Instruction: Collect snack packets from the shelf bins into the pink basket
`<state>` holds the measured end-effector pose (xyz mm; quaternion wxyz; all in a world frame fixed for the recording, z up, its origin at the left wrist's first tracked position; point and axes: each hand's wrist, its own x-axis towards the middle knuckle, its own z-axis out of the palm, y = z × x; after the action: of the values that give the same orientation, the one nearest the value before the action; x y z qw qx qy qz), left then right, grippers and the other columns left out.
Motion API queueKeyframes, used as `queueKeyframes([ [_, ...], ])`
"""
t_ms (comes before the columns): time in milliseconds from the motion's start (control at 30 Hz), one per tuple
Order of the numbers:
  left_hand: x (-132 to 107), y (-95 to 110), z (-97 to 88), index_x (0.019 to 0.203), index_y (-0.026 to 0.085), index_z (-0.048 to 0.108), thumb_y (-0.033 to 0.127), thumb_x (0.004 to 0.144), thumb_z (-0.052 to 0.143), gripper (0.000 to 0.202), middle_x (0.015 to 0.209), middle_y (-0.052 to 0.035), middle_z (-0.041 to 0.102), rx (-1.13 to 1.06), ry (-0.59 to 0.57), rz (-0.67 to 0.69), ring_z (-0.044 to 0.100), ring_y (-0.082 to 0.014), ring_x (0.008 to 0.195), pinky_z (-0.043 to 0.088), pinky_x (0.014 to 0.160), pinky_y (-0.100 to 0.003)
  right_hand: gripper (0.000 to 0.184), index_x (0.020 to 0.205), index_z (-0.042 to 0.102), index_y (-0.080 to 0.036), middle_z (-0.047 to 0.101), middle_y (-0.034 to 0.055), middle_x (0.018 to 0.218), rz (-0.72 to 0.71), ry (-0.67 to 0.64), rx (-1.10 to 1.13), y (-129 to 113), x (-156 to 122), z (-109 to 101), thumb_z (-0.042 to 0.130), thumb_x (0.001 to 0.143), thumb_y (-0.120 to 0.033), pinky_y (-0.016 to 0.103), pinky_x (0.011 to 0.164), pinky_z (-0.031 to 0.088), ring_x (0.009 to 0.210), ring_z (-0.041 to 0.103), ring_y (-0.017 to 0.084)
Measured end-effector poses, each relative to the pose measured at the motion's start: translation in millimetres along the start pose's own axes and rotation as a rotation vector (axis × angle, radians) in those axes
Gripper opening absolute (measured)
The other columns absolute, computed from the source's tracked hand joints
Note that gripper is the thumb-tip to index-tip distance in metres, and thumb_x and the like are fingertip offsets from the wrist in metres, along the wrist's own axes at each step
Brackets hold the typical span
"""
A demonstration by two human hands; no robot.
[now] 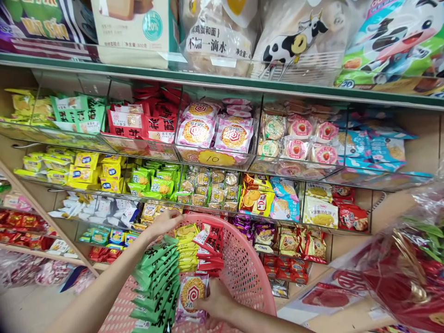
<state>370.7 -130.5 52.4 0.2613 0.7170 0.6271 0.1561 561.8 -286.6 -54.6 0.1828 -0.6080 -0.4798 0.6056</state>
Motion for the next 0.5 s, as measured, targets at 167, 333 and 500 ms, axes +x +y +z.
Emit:
queueKeyframes([
  [167, -0.6, 0.4, 0.5, 0.088, 0.023, 0.069, 0.058, 0.076, 0.043, 0.045, 0.093, -0.0061, 0.072, 0.017, -0.01, -0.002, 0.063, -0.0256, 0.087, 0.042, 0.074, -0.03, 0.021, 0.076, 0.067, -0.018, 0.069, -0.0014, 0.068, -0.232, 0.088, -0.193, 0.0, 4.0, -9.3, 0.071, 0.057, -0.027, 0.021, 0.061, 0.047, 0.067, 0.064, 0.016],
  [333, -0.7, 1.3, -0.4, 0.089, 0.022, 0.069, 0.058, 0.075, 0.044, 0.045, 0.093, -0.0062, 0.071, 0.007, -0.01, -0.014, 0.063, -0.0252, 0.088, 0.042, 0.074, -0.03, 0.021, 0.071, 0.067, -0.018, 0.066, -0.0005, 0.059, -0.142, 0.145, -0.268, -3.9, -0.2, -15.2, 0.068, 0.063, -0.038, 0.023, 0.065, 0.047, 0.07, 0.065, 0.018],
  [500, -2.7, 5.8, -3.2, 0.086, 0.023, 0.068, 0.057, 0.076, 0.044, 0.043, 0.09, -0.0051, 0.071, 0.008, -0.025, -0.039, 0.063, -0.024, 0.086, 0.042, 0.071, -0.028, 0.029, 0.086, 0.062, -0.016, 0.052, -0.003, 0.042, 0.163, 0.002, -0.198, -13.2, 0.7, -9.4, 0.052, 0.079, -0.042, 0.028, 0.051, 0.048, 0.043, 0.058, 0.017],
])
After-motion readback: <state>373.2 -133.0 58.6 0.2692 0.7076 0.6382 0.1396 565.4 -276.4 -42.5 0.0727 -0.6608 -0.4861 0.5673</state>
